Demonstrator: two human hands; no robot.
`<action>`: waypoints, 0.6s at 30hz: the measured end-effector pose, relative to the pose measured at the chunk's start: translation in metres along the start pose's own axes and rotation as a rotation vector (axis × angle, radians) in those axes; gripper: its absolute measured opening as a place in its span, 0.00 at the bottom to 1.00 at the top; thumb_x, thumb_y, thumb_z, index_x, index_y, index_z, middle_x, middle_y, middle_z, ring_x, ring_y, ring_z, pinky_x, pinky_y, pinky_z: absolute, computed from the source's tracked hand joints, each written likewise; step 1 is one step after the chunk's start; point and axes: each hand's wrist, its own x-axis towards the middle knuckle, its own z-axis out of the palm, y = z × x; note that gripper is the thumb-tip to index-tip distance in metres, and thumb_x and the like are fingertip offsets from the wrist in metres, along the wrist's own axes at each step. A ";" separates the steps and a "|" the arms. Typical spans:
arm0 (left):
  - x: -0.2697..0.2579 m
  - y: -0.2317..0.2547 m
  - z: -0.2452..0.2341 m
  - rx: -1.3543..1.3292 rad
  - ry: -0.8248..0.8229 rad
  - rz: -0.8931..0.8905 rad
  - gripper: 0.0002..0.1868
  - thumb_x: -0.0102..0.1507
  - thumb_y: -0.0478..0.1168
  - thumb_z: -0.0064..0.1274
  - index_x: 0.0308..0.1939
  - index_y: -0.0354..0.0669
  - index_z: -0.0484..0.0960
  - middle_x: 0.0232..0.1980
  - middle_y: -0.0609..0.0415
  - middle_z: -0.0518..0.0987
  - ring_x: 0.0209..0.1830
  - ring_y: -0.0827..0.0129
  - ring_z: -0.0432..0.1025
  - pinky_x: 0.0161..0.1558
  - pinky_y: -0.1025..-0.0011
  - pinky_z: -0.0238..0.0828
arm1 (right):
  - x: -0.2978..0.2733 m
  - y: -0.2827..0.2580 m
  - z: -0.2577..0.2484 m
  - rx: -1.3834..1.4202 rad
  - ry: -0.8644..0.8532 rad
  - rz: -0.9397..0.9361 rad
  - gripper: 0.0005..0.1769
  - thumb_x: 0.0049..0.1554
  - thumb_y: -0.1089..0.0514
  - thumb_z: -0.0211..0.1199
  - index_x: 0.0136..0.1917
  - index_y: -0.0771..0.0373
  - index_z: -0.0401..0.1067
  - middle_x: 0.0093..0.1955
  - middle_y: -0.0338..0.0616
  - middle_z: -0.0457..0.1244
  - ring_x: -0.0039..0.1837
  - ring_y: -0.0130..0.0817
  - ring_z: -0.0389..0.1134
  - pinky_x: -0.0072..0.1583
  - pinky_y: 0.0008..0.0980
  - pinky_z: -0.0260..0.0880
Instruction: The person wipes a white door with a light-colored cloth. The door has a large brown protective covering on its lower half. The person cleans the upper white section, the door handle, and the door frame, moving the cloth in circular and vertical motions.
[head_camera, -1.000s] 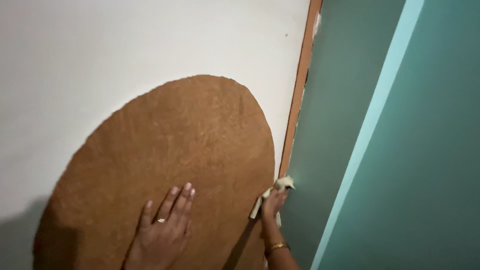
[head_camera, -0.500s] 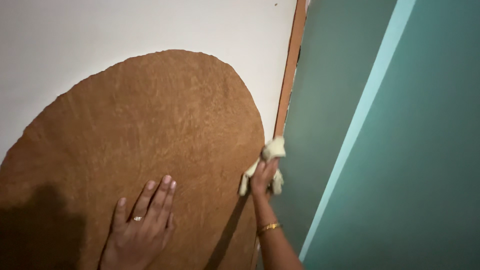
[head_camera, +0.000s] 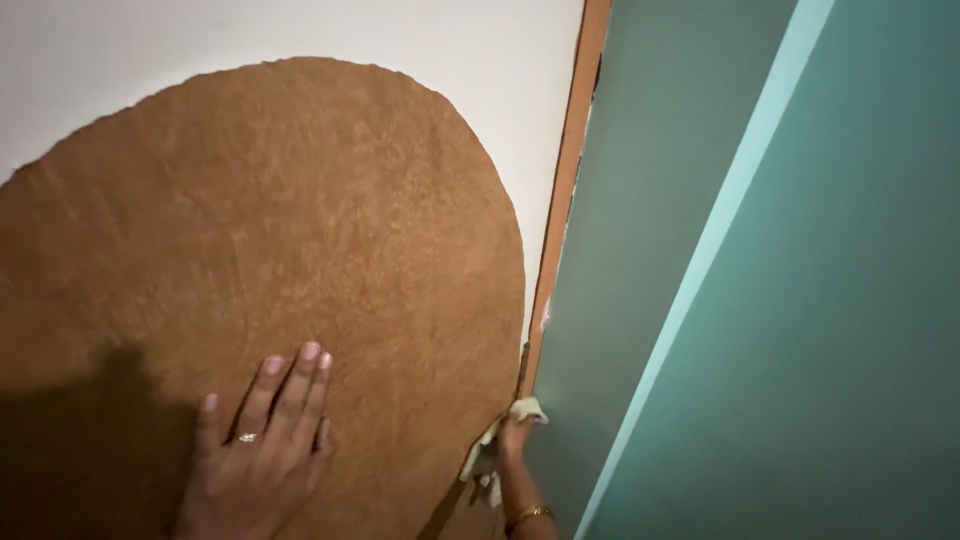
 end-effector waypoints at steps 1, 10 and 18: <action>-0.001 0.001 0.001 -0.012 0.003 0.003 0.33 0.68 0.59 0.39 0.73 0.51 0.72 0.81 0.58 0.64 0.81 0.61 0.52 0.74 0.39 0.24 | 0.010 -0.005 0.000 -0.016 0.005 0.116 0.37 0.62 0.48 0.53 0.78 0.64 0.46 0.75 0.57 0.52 0.73 0.53 0.58 0.69 0.48 0.59; -0.003 0.002 -0.004 -0.003 -0.177 0.021 0.33 0.66 0.61 0.36 0.73 0.56 0.70 0.81 0.61 0.62 0.81 0.62 0.51 0.72 0.39 0.22 | 0.067 -0.047 -0.001 -0.268 -0.035 -0.525 0.31 0.64 0.46 0.49 0.75 0.64 0.56 0.70 0.56 0.61 0.70 0.50 0.64 0.69 0.45 0.62; -0.002 -0.001 -0.004 0.048 -0.056 0.031 0.35 0.65 0.61 0.36 0.74 0.55 0.71 0.80 0.61 0.62 0.81 0.63 0.50 0.74 0.40 0.22 | -0.028 0.012 -0.012 0.086 -0.151 0.282 0.36 0.66 0.36 0.39 0.80 0.54 0.48 0.75 0.48 0.55 0.73 0.45 0.58 0.70 0.46 0.57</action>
